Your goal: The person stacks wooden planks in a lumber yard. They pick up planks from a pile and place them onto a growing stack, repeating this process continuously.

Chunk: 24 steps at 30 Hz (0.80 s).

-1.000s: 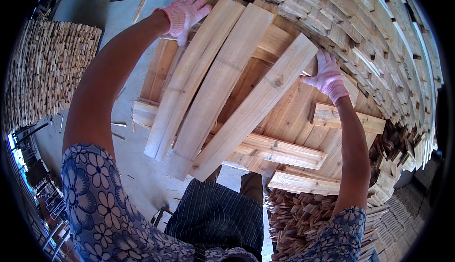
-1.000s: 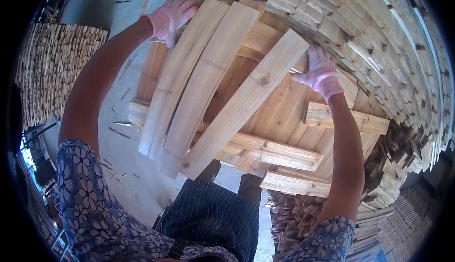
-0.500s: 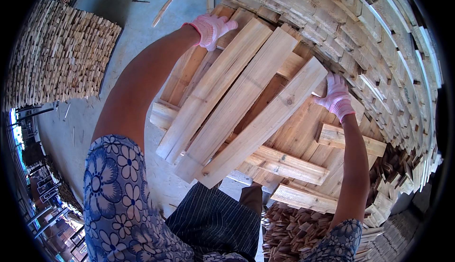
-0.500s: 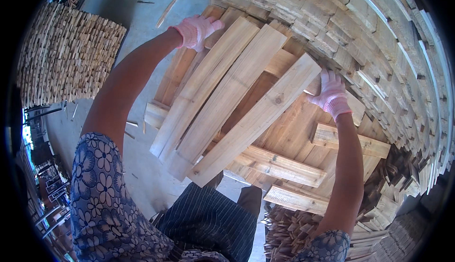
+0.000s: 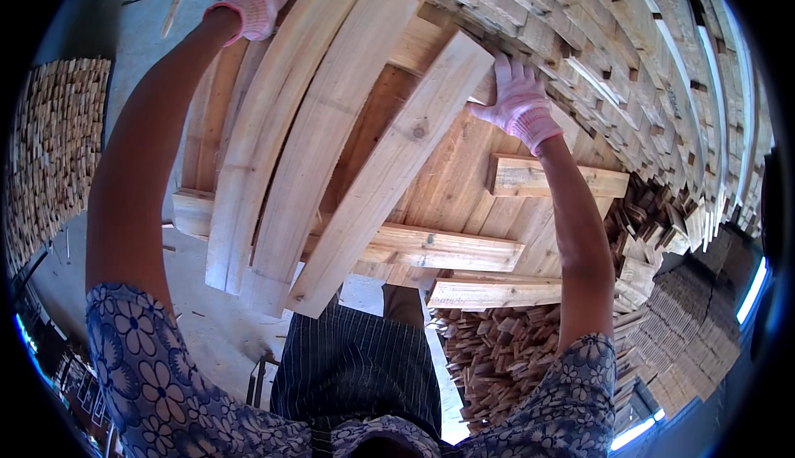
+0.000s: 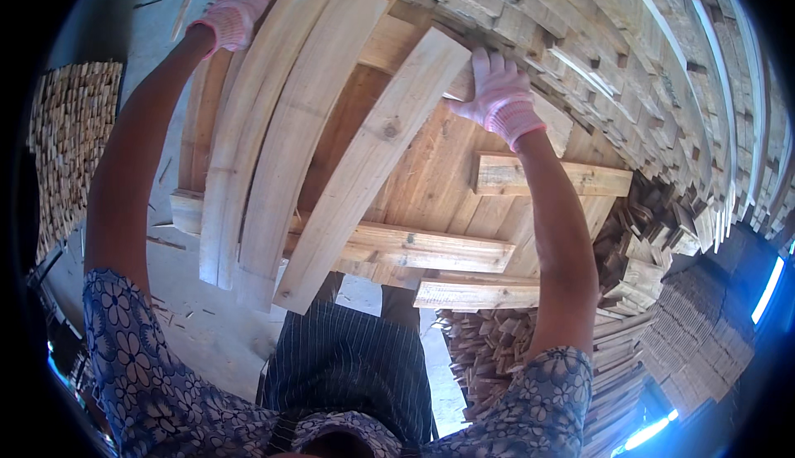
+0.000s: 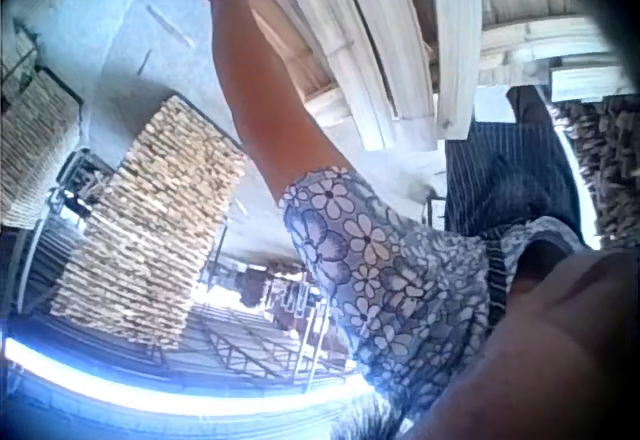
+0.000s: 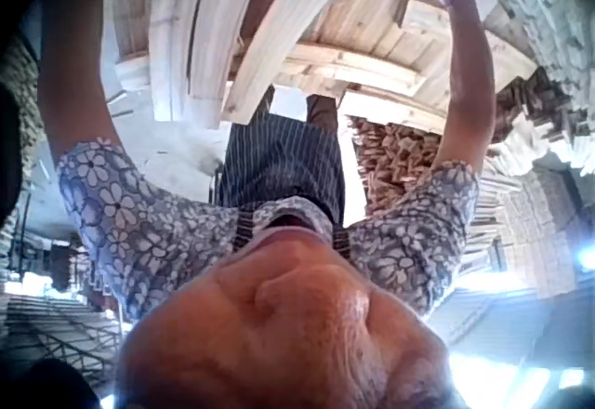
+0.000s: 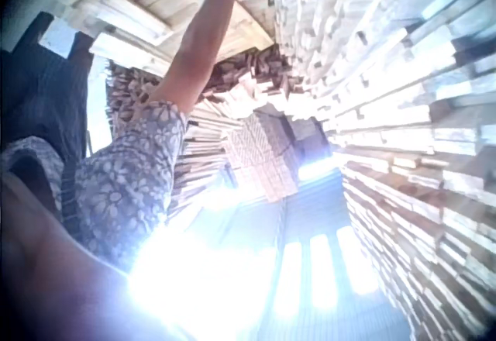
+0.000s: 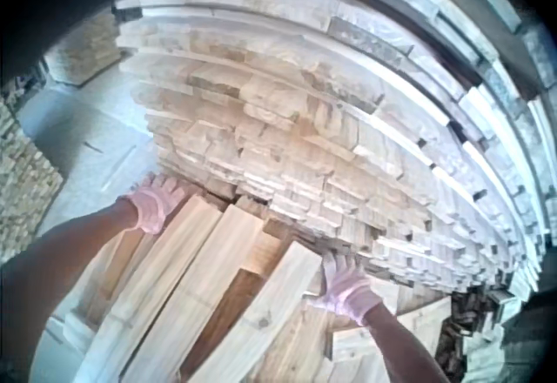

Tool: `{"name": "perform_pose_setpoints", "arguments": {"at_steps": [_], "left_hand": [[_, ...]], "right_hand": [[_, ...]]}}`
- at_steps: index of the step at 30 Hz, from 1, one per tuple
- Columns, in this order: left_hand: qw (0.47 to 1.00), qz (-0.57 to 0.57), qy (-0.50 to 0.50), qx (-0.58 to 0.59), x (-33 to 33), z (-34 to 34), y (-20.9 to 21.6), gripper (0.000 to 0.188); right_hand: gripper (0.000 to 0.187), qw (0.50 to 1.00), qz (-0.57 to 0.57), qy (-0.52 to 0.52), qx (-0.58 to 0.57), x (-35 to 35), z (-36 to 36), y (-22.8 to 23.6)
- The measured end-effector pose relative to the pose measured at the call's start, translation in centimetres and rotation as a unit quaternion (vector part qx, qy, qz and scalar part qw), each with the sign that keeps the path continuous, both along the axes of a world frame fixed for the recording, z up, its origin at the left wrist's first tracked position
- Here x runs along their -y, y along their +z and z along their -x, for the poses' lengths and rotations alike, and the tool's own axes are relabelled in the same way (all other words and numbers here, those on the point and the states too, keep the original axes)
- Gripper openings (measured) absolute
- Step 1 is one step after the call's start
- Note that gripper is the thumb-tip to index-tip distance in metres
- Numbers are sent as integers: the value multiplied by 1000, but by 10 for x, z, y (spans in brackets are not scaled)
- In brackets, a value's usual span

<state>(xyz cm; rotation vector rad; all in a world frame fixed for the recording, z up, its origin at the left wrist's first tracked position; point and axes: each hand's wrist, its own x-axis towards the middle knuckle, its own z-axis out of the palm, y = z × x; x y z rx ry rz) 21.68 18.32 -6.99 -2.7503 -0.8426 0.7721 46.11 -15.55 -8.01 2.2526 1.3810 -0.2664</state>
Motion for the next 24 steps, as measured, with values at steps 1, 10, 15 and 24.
{"name": "perform_pose_setpoints", "arguments": {"at_steps": [1,10,15,24], "left_hand": [[1000,0,-1,-3,-4,-1,-2,121],[999,-25,-7,-20,-16,2,-18,133],[978,-92,29,185,-14,43,-39,102],[799,381,74,460,341,171,59,43]], "right_hand": [[114,1000,-5,-3,-4,4,2,-1],[116,998,-44,-34,-30,11,10,1],[114,994,-60,-30,-81,1,10,7],[101,988,-59,-21,-139,10,-2,36]]}}
